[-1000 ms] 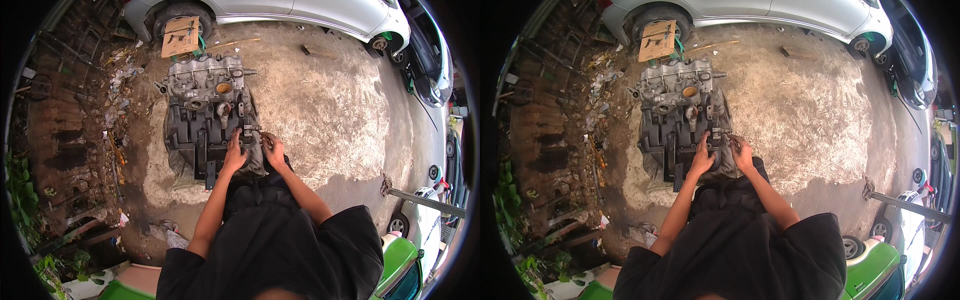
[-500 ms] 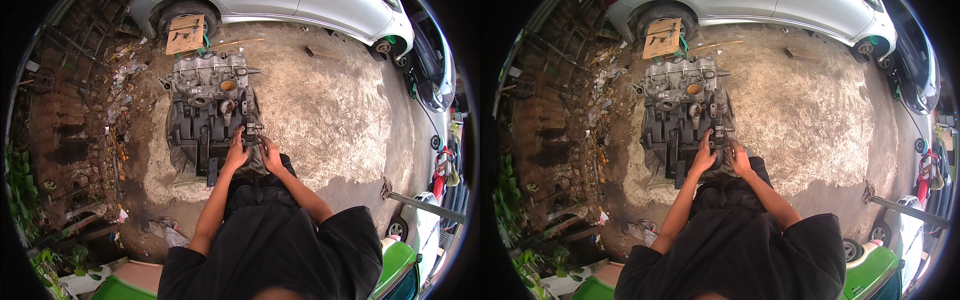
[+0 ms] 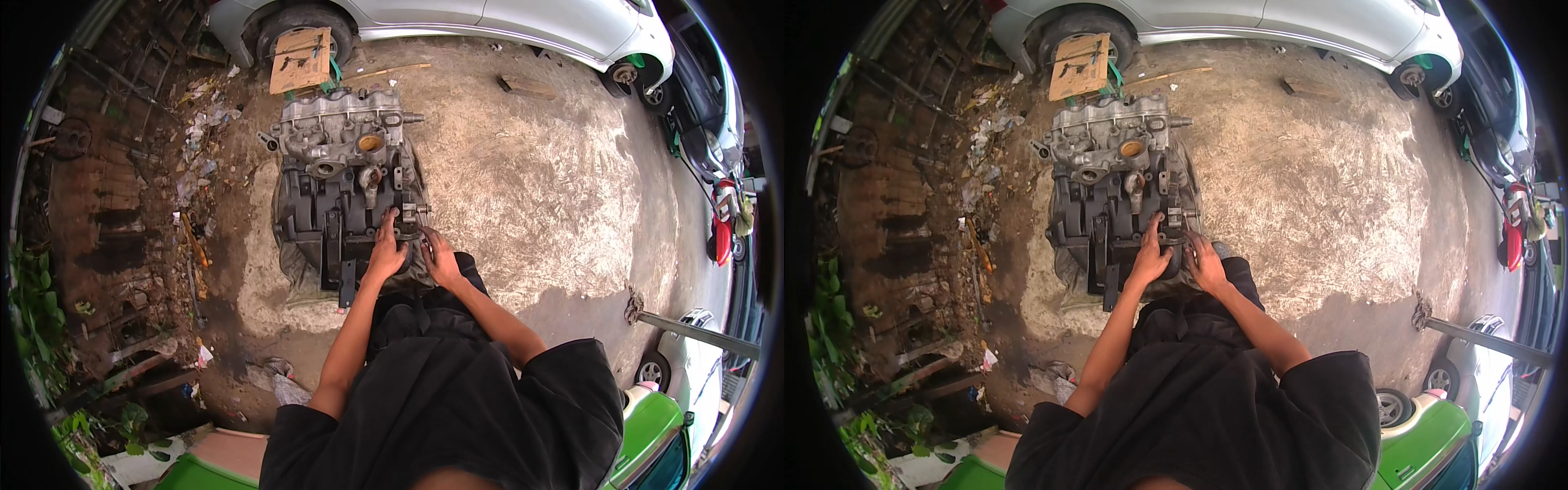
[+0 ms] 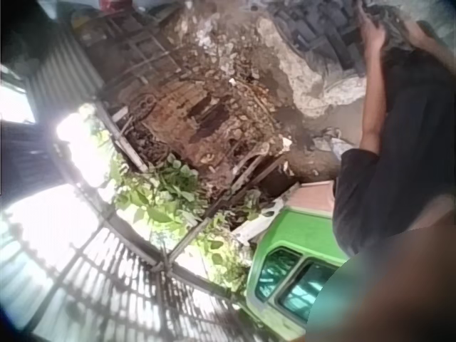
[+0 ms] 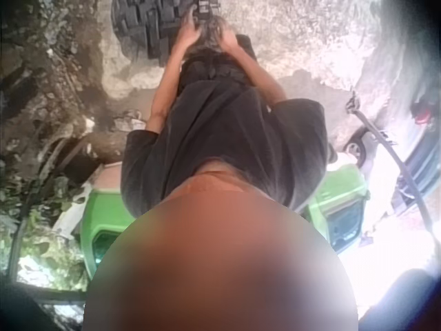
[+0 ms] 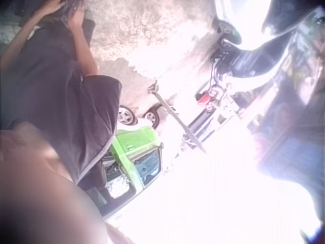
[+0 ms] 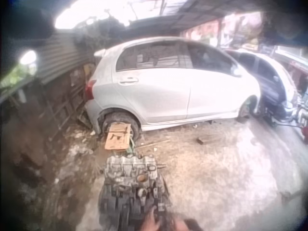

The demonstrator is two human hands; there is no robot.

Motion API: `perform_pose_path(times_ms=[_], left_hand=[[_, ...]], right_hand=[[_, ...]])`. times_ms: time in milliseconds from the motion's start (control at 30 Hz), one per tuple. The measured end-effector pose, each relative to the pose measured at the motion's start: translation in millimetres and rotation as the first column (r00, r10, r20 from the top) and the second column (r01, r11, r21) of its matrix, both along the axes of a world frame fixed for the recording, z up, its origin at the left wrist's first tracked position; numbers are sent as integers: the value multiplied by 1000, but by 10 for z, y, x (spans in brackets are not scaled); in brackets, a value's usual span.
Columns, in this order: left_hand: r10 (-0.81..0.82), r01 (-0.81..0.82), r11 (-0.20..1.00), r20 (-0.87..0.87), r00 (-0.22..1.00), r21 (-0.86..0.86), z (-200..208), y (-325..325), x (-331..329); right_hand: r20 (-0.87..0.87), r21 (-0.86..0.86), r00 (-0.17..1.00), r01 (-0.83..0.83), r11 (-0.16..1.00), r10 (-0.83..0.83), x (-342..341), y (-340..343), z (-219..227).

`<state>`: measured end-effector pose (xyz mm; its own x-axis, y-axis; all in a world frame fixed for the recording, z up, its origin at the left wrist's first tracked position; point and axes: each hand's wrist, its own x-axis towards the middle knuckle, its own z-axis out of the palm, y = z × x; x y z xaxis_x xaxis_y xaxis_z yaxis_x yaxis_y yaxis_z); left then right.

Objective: The person uses a wrench to tighten bolts on a car engine block resting on the ground. They repeatedly reposition the wrench and apply torque to different bolt locations on the engine.

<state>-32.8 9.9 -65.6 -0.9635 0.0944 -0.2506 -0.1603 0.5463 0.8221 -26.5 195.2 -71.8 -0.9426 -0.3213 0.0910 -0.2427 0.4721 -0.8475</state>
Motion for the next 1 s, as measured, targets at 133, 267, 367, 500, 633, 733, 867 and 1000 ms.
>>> perform_pose_path(times_ms=[133,267,367,500,633,733,867,1000], left_hand=[[4,-4,1000,19,1000,2,15,6,3],[2,-2,999,-3,1000,-35,35,16,7],[-5,3,998,-32,999,-56,40,15,10],[-9,8,999,-11,1000,-53,37,14,8],[-13,13,998,-7,1000,-59,36,14,3],[-13,13,998,-11,1000,-59,39,7,1],[-11,9,998,-34,999,-55,40,4,3],[-6,5,999,-27,1000,-41,42,1,-1]], right_hand=[[19,18,1000,-4,1000,4,21,-11,-16],[17,28,999,-32,999,31,36,-27,-33],[28,58,998,-56,997,54,37,-25,-56],[-32,121,997,-70,990,74,25,-29,-99],[-73,128,995,-62,990,72,29,-60,-120],[-92,103,994,-55,993,65,14,-59,-102],[-96,87,995,-18,996,26,-108,-53,-47],[-79,109,994,88,990,-79,-414,-173,3]])
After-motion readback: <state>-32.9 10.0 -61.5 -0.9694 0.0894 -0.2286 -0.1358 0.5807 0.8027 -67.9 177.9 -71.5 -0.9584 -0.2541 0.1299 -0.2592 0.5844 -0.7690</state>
